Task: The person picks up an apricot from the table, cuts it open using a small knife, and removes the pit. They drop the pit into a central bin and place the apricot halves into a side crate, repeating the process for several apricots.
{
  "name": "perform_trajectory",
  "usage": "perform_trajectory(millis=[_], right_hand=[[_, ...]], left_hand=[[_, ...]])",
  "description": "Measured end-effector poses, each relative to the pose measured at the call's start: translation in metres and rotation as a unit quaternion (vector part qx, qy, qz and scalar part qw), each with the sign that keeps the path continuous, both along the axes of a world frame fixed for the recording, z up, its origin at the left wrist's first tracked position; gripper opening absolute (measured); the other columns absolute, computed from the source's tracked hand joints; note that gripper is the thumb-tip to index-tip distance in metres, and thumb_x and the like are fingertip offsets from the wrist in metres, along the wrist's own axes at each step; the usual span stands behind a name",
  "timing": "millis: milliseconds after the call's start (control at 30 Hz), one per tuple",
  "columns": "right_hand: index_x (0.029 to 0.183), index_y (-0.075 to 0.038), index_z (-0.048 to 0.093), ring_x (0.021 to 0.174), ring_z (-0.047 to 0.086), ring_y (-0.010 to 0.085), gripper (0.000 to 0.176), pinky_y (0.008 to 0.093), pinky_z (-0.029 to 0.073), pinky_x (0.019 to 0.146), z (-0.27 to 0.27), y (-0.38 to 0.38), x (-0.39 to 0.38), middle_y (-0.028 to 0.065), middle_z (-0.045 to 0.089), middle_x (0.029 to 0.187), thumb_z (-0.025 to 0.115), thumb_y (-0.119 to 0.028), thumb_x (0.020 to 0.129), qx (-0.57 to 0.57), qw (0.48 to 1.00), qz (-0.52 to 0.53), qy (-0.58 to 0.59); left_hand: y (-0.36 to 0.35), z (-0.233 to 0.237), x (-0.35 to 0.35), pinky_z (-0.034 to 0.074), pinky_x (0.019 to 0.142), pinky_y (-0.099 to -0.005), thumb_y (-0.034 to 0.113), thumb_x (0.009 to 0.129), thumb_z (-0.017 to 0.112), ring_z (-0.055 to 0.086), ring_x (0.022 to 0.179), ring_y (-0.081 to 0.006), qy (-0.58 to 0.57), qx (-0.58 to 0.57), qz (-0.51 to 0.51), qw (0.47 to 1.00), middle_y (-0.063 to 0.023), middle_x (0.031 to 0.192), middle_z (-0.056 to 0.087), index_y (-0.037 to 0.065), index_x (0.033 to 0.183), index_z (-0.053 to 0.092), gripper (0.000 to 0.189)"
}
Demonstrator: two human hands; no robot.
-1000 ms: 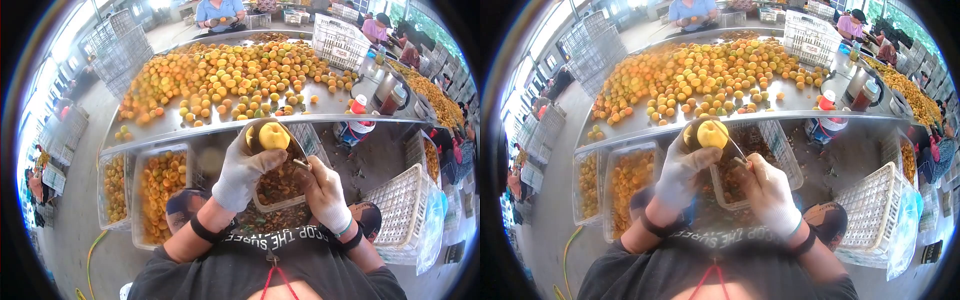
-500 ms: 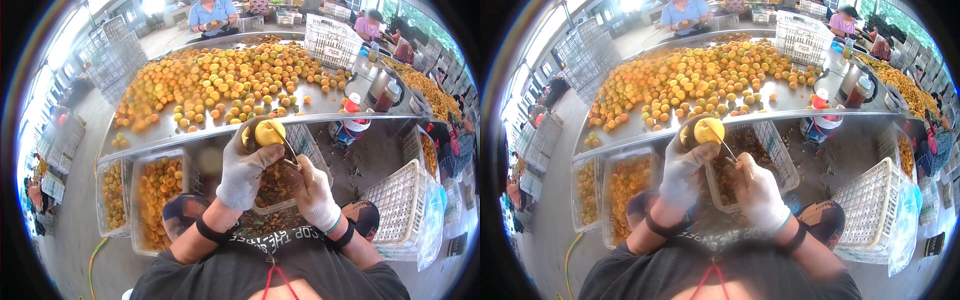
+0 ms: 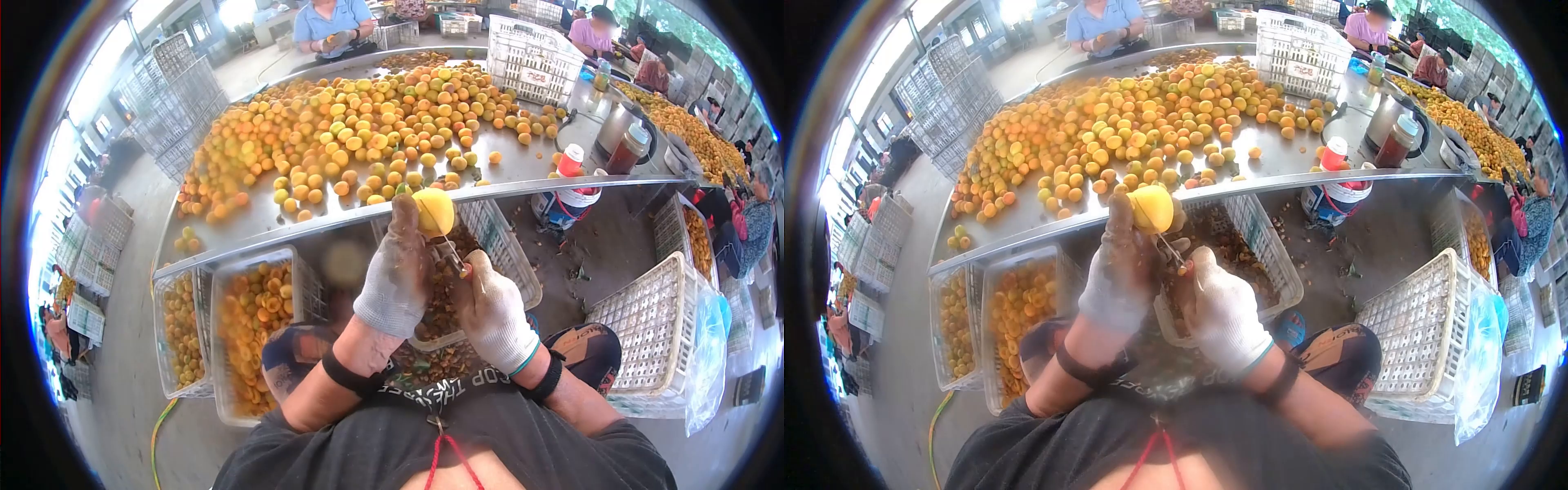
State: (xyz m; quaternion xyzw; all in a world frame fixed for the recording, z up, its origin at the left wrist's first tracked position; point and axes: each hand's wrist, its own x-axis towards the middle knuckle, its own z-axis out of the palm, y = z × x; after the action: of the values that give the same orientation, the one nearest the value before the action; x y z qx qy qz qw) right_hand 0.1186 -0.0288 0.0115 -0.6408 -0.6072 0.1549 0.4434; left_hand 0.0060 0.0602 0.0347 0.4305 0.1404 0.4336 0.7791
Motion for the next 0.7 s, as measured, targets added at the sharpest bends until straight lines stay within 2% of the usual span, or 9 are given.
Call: perform_trajectory(millis=[67,167,300,400,467,500,567,600,700], right_hand=[[0.102,-0.001,0.046,0.073,0.058,0.0473,0.018,0.0452,0.045,0.058,-0.002,0.003,0.002,0.0239,0.055,0.072,0.053,0.005,0.086,0.03,0.999,0.007,-0.018],[0.102,-0.001,0.046,0.075,0.058,0.0476,0.019,0.0462,0.044,0.058,-0.003,0.007,0.003,0.024,0.056,0.072,0.053,0.005,0.085,0.038,0.999,0.006,-0.032],[0.096,-0.001,0.051,0.069,0.062,0.0438,0.01,0.0469,0.048,0.057,0.001,0.01,0.002,0.0224,0.06,0.072,0.057,-0.002,0.087,0.041,0.998,-0.011,-0.049],[0.095,-0.001,0.051,0.069,0.062,0.0437,0.009,0.047,0.048,0.057,-0.001,0.01,0.004,0.0226,0.059,0.071,0.057,-0.002,0.088,0.056,0.997,-0.019,-0.05],[0.1,-0.001,0.046,0.073,0.061,0.0462,0.014,0.0443,0.046,0.057,-0.003,0.008,0.005,0.0228,0.057,0.071,0.055,0.0,0.089,0.025,0.999,-0.01,-0.027],[0.1,-0.001,0.046,0.073,0.061,0.0462,0.014,0.0443,0.046,0.057,-0.005,0.009,0.005,0.0228,0.057,0.071,0.055,0.0,0.089,0.025,0.999,-0.01,-0.027],[0.101,-0.001,0.047,0.072,0.062,0.045,0.013,0.0432,0.046,0.056,-0.011,0.008,0.004,0.0223,0.058,0.071,0.055,-0.002,0.091,0.012,0.999,-0.019,-0.025],[0.101,-0.001,0.047,0.072,0.062,0.045,0.013,0.0432,0.046,0.056,-0.013,0.008,0.003,0.0223,0.058,0.071,0.055,-0.002,0.091,0.01,0.999,-0.02,-0.024],[0.102,0.0,0.047,0.068,0.062,0.0434,0.012,0.0409,0.046,0.056,-0.014,0.009,0.005,0.0212,0.058,0.07,0.053,0.0,0.091,0.01,1.0,-0.024,0.012]], left_hand=[[0.006,0.0,0.004,0.048,0.086,-0.0367,0.05,0.099,0.048,0.061,0.091,-0.0215,-0.087,-0.182,0.022,0.979,-0.0089,0.101,0.064,0.004,0.122,0.055,0.052],[0.015,-0.016,0.0,0.049,0.086,-0.0381,0.048,0.1,0.048,0.061,0.093,-0.0222,-0.057,-0.092,0.041,0.993,-0.0105,0.103,0.064,0.003,0.121,0.055,0.051],[0.02,-0.017,0.004,0.049,0.086,-0.0393,0.047,0.1,0.048,0.061,0.095,-0.0233,-0.005,-0.081,0.083,0.993,-0.0121,0.102,0.065,0.002,0.12,0.055,0.05],[0.019,-0.014,0.006,0.05,0.084,-0.0377,0.047,0.101,0.047,0.062,0.092,-0.0237,0.02,-0.09,0.046,0.995,-0.0128,0.098,0.065,0.001,0.116,0.056,0.049],[0.015,-0.016,0.01,0.051,0.08,-0.0341,0.048,0.102,0.043,0.064,0.086,-0.0233,-0.036,-0.094,-0.001,0.995,-0.0129,0.095,0.066,0.001,0.112,0.058,0.05],[0.016,-0.022,0.013,0.051,0.08,-0.0341,0.048,0.102,0.043,0.064,0.086,-0.0233,-0.036,-0.094,-0.001,0.995,-0.0129,0.095,0.066,0.001,0.112,0.058,0.05],[0.016,-0.035,0.02,0.051,0.082,-0.0349,0.052,0.101,0.04,0.064,0.086,-0.022,-0.036,-0.22,0.045,0.974,-0.0137,0.096,0.067,0.001,0.109,0.059,0.055],[0.012,-0.027,0.023,0.051,0.085,-0.0359,0.054,0.1,0.042,0.062,0.091,-0.0222,0.034,-0.235,0.063,0.969,-0.0154,0.099,0.066,0.002,0.11,0.058,0.055],[0.016,-0.036,0.023,0.05,0.087,-0.0324,0.054,0.099,0.044,0.06,0.096,-0.0195,0.041,-0.205,0.035,0.977,-0.012,0.108,0.064,0.001,0.116,0.056,0.057]])
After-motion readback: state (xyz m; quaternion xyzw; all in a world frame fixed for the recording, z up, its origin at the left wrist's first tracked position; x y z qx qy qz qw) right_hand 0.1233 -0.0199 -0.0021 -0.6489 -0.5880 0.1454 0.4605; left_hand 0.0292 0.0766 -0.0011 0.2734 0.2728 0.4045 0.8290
